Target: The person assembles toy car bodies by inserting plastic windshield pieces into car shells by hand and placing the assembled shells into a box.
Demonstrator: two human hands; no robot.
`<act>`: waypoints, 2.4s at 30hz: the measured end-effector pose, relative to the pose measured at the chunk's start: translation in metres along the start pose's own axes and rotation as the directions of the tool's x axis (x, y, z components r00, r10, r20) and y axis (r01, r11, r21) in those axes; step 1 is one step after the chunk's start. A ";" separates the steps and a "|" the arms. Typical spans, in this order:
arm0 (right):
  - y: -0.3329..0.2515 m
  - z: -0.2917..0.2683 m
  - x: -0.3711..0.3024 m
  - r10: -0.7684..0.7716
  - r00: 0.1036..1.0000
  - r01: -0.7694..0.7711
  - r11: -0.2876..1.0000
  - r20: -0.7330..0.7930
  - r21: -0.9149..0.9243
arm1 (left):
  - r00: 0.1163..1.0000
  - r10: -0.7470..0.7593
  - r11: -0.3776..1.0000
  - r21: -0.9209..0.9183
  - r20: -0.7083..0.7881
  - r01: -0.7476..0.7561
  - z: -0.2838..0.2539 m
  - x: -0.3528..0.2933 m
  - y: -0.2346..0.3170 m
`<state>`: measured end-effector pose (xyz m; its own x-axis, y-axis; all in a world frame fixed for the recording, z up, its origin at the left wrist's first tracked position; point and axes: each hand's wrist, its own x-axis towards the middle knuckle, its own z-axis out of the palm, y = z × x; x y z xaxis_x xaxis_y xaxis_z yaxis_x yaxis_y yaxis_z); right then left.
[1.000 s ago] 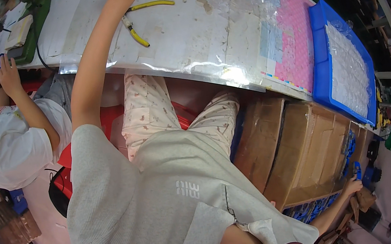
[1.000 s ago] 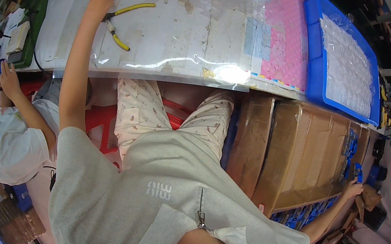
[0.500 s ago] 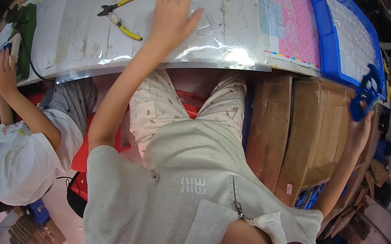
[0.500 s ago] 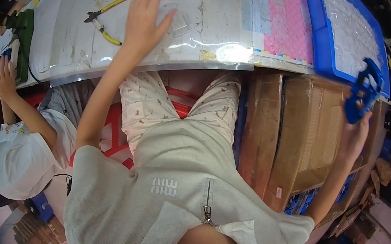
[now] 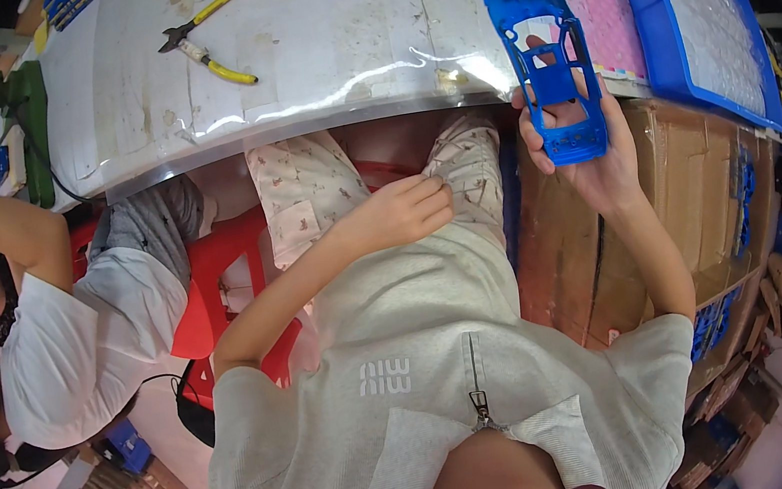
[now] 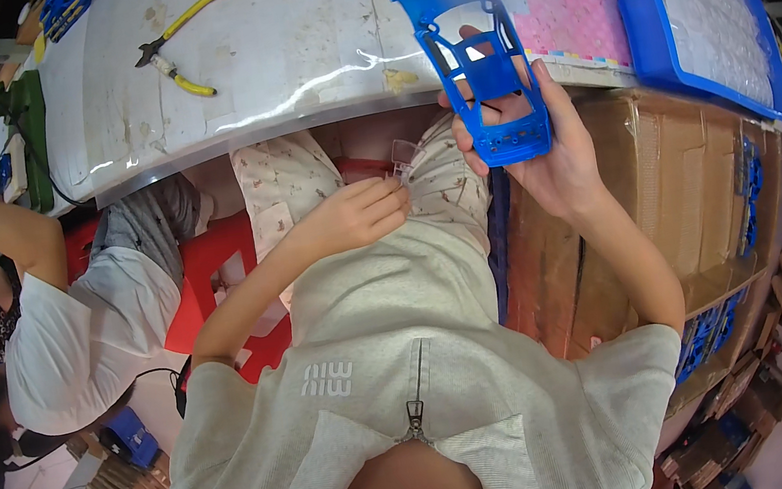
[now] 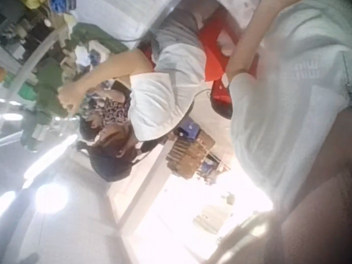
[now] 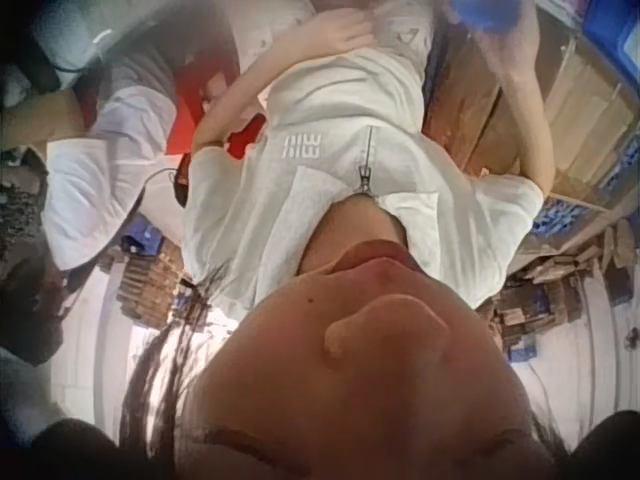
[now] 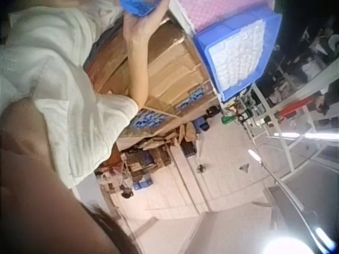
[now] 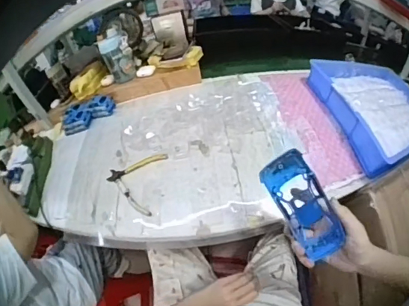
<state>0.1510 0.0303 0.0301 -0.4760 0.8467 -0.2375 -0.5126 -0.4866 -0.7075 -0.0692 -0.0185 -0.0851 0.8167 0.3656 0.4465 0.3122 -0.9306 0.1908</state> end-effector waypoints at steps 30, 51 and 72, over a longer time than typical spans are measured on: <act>0.022 -0.018 -0.009 -0.182 0.973 0.129 0.940 -0.144 -0.315 | 0.749 -0.227 0.974 -0.134 -0.622 0.184 -0.035 0.104 0.023; 0.022 -0.002 -0.011 -0.175 0.966 0.109 0.942 -0.189 -0.317 | 0.779 -0.164 0.973 0.030 -0.606 0.228 -0.032 0.095 0.025; 0.022 0.000 -0.012 -0.237 0.967 0.180 0.888 -0.088 -0.422 | 0.807 -0.378 0.893 0.051 -0.453 0.447 -0.040 0.105 0.031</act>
<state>0.1450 0.0096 0.0171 -0.2762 0.9536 -0.1202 -0.2391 -0.1893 -0.9524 0.0069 -0.0086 0.0025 0.3213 0.6544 0.6845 0.6687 -0.6686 0.3253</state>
